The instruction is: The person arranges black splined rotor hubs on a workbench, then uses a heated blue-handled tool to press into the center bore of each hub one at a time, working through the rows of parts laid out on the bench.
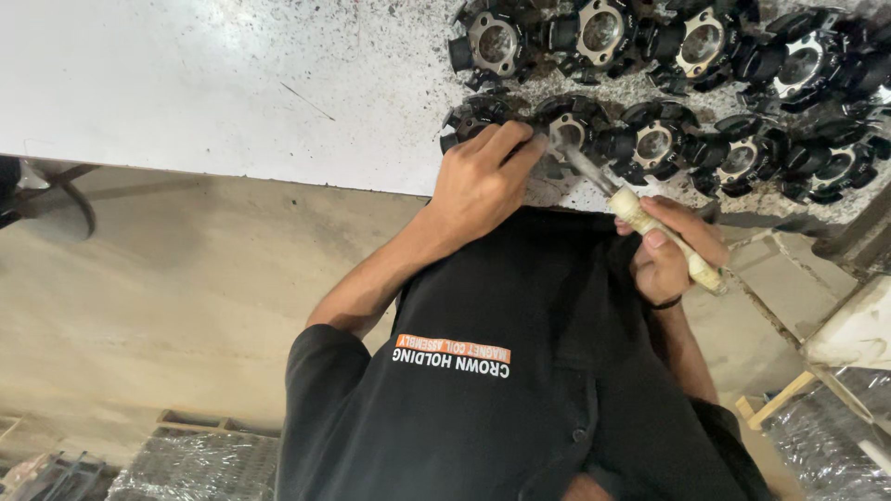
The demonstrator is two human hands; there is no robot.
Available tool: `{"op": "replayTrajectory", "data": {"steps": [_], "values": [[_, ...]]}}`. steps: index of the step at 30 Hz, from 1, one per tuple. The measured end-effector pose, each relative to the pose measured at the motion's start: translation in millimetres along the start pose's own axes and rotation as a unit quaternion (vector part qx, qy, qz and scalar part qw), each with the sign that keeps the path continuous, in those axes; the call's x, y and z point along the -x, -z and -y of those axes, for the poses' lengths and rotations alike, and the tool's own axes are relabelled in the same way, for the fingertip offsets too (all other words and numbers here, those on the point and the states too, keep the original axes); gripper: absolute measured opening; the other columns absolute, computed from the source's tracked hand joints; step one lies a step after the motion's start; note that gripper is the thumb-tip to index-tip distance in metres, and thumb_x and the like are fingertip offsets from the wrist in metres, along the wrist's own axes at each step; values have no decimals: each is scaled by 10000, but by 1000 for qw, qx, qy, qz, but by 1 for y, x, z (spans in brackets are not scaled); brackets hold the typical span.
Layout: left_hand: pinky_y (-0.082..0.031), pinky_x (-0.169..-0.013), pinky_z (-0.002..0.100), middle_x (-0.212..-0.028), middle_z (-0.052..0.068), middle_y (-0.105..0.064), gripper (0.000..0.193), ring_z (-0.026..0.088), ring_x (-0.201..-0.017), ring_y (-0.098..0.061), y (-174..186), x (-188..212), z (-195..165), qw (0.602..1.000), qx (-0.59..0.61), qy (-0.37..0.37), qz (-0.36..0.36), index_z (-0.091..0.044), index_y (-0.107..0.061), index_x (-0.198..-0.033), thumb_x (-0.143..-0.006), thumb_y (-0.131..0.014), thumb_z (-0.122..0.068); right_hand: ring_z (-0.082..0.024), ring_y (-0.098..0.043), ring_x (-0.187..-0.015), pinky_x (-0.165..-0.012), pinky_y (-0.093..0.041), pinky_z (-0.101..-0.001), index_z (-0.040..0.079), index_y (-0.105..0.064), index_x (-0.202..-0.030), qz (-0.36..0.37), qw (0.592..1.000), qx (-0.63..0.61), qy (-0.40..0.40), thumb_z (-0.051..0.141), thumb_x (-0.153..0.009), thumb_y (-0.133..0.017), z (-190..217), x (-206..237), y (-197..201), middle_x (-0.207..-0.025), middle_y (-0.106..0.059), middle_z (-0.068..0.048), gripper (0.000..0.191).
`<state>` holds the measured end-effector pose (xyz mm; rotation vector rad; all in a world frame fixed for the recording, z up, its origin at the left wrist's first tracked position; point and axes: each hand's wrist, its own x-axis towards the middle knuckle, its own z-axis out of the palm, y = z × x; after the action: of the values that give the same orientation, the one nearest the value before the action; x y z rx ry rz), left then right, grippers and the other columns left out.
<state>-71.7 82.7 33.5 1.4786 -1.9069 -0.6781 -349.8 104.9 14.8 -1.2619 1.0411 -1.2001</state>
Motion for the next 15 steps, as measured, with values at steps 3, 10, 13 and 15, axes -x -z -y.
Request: {"op": "replayTrajectory", "data": {"steps": [3,10,13,15], "values": [[-570,-714,362,-1085,50,-602,336,228,-893,-649,-1,-1,1,1000,-6,1,-3,-34,-693,-1124,-792,-718,9,-327,-694,-681,-605,-589,-349,-166,-663,-1109,-26,1000,-4,-2,138,-891,-607,1,0,2,-988,-688,-313,378],[-570,-710,367,-1070,57,-596,351,225,-878,-650,-6,0,6,1000,-10,-10,-14,-26,-677,-1148,-801,-726,1,-313,-722,-746,-655,-621,-373,-117,-633,-1100,-87,996,-31,9,129,-892,-617,0,1,-6,-1018,-684,-296,323],[-577,-723,367,-1075,66,-589,350,230,-904,-662,-10,-2,5,1000,-11,-2,-9,-26,-659,-1166,-821,-714,2,-305,-671,-662,-612,-559,-342,-161,-663,-1151,19,1000,10,-16,119,-911,-586,6,1,-3,-924,-694,-261,377],[-590,-748,370,-1084,74,-586,379,242,-918,-668,-9,-6,2,1000,-22,-2,0,-23,-647,-1176,-801,-690,12,-318,-663,-657,-603,-545,-347,-140,-664,-1174,70,995,58,-31,111,-934,-588,11,-4,6,-896,-684,-257,356]]}}
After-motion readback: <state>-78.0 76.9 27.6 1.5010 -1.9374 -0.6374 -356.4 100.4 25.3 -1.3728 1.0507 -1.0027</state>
